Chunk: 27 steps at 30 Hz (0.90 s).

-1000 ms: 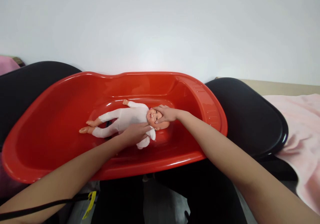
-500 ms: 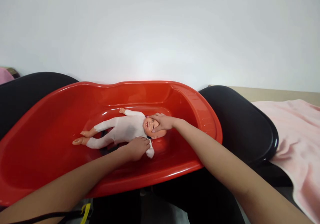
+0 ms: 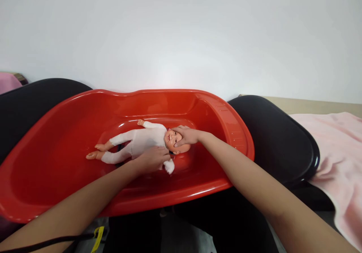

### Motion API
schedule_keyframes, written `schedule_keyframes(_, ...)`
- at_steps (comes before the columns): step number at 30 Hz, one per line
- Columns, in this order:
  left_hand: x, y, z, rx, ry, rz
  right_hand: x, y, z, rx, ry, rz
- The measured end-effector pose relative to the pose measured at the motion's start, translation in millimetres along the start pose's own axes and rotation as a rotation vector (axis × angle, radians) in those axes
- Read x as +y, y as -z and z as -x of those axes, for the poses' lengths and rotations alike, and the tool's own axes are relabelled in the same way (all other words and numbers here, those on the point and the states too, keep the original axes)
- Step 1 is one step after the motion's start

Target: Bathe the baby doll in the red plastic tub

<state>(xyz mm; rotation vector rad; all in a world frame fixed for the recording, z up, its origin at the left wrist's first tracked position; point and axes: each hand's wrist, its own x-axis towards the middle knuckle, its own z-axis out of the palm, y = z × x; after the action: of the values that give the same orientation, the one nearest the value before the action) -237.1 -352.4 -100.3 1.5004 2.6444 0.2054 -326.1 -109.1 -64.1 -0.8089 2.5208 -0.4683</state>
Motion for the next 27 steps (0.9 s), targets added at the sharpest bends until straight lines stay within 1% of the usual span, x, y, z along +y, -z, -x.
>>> schedule_keyframes(3,-2.7,5.0,-2.1,0.174,0.073,-0.190,3.9,-2.3,-3.5,0.003,0.012,-0.002)
schedule_keyframes(4,-3.3,5.0,-2.6,0.213,0.088,-0.248,5.6,-3.4,-5.1,0.007,0.015,-0.002)
schedule_keyframes(6,-4.6,2.8,-3.2,0.241,0.086,-0.324,9.0,-5.5,-8.1,0.017,0.022,0.005)
schedule_keyframes(8,-6.3,-1.4,-3.4,0.220,0.050,-0.343,11.1,-6.8,-10.1,0.020,0.032,0.015)
schedule_keyframes(11,-9.2,-8.3,-3.9,0.168,-0.019,-0.310,9.6,-6.2,-9.1,0.018,0.015,0.021)
schedule_keyframes(16,-14.0,-19.0,-6.1,0.139,-0.025,-0.177,-0.1,-1.4,-2.8,0.000,-0.009,0.021)
schedule_keyframes(20,-18.4,-24.7,-9.7,0.054,-0.049,-0.060,-3.9,0.3,-1.9,-0.002,0.000,0.033)
schedule_keyframes(24,-18.4,-18.2,-13.4,-0.054,-0.008,0.067,-4.7,0.5,-2.9,-0.005,0.003,0.053)
schedule_keyframes(27,-13.8,-5.8,-13.4,-0.086,0.028,0.214,-5.3,1.1,-2.7,-0.012,0.001,0.057)
